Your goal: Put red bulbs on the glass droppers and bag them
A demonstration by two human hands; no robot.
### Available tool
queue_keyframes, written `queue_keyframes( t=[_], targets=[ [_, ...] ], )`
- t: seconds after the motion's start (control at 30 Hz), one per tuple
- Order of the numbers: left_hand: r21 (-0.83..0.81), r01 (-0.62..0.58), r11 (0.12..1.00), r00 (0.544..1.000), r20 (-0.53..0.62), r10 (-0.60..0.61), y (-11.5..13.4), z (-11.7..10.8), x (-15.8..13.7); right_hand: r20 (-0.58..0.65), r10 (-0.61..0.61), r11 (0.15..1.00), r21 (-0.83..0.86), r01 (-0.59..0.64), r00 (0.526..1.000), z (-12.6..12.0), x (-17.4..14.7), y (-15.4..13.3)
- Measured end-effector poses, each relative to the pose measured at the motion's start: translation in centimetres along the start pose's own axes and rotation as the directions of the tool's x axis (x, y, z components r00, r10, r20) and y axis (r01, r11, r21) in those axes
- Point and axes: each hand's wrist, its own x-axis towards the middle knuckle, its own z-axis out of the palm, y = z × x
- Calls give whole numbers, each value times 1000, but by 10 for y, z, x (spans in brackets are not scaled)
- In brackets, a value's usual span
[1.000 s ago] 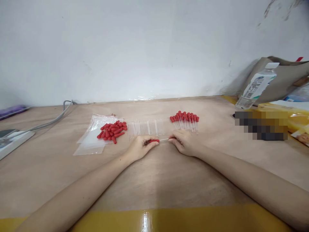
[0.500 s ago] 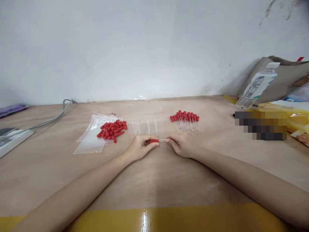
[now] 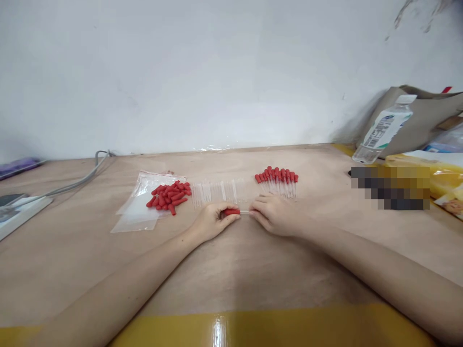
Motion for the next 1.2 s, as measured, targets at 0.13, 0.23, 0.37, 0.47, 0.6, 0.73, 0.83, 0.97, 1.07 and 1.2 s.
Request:
queue_keyframes(
  t=[0.13, 0.23, 0.37, 0.47, 0.6, 0.73, 0.83, 0.97, 1.07, 1.2],
  targets=[
    [31, 6, 999, 999, -44, -4, -2, -1, -1, -6, 149, 988, 47, -148, 989, -15, 2, 14],
    [32, 2, 999, 999, 52, -4, -1, -2, 0, -36, 462, 876, 171, -450, 886, -22, 12, 41],
    [54, -33, 998, 982, 187, 22, 3, -3, 2, -89, 736, 674, 196, -712, 672, -21, 30, 71],
    [40, -7, 999, 979, 204, -1, 4, -4, 3, -94, 796, 606, 139, -783, 599, -10, 38, 74],
    [26, 3, 1000, 977, 211, -8, 4, -5, 3, -101, 795, 602, 13, -799, 598, 5, 38, 65],
    [16, 13, 1000, 975, 222, -16, 4, -6, 2, -127, 764, 633, -50, -773, 633, 11, 33, 61],
    [9, 13, 1000, 977, 213, -15, 4, -5, 2, -159, 757, 634, -53, -772, 633, 9, 33, 60],
    [13, -2, 1000, 978, 208, -1, 3, -5, 1, -139, 721, 683, -24, -730, 679, 9, 38, 49],
    [31, -31, 999, 979, 201, 25, 3, -5, 1, -60, 686, 727, 20, -686, 725, 12, 49, 37],
    [97, -99, 990, 982, 168, 82, 2, -7, 0, 20, 696, 718, 6, -696, 718, 21, 66, 26]
  ],
)
